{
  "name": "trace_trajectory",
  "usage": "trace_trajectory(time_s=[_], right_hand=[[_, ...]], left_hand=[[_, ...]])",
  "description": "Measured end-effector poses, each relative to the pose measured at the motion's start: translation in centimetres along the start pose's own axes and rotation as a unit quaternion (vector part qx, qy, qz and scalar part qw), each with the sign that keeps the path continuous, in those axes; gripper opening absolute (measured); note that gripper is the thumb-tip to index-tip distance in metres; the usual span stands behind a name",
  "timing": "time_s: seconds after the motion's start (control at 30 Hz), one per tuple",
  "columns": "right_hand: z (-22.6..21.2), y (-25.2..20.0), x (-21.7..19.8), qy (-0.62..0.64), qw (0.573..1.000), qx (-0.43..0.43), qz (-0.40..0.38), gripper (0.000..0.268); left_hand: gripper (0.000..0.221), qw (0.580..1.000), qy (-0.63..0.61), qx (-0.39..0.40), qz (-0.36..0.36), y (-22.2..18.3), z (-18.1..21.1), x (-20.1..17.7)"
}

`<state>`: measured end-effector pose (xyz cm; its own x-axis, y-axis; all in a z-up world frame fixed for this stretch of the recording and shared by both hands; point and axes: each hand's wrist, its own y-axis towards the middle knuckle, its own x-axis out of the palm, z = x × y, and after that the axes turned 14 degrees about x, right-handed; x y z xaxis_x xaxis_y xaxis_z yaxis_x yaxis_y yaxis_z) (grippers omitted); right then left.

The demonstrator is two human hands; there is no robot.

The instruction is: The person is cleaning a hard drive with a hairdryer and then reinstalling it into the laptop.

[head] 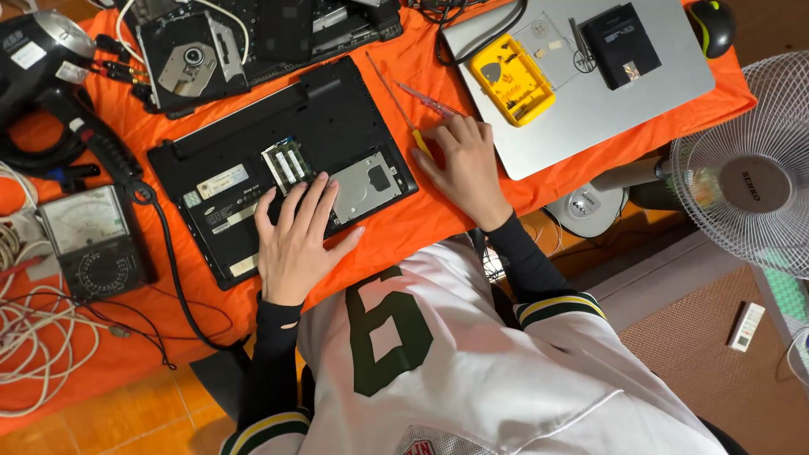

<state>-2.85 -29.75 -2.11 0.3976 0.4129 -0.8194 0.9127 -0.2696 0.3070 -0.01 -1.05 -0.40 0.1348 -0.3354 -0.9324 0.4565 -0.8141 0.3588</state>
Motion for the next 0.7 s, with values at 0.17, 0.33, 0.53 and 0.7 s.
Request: trace_trajectory(time_s=[0.17, 0.33, 0.53, 0.7], right_hand=[[0.3, 0.1, 0.4, 0.036, 0.999, 0.021, 0.012, 0.021], [0.5, -0.3, 1.1, 0.128, 0.990, 0.050, 0.036, 0.017], [-0.1, -0.8, 0.3, 0.175, 0.982, -0.033, 0.059, 0.023], [0.1, -1.3, 0.6, 0.196, 0.973, -0.084, 0.091, 0.026]], left_hand=[[0.069, 1.000, 0.010, -0.015, -0.009, 0.4, 0.0, 0.4], [0.074, 0.999, 0.011, -0.048, -0.018, 0.1, 0.0, 0.3], [0.077, 0.998, 0.014, -0.054, -0.020, 0.0, 0.2, 0.4], [0.079, 0.998, 0.020, -0.065, -0.002, -0.1, 0.1, 0.7]])
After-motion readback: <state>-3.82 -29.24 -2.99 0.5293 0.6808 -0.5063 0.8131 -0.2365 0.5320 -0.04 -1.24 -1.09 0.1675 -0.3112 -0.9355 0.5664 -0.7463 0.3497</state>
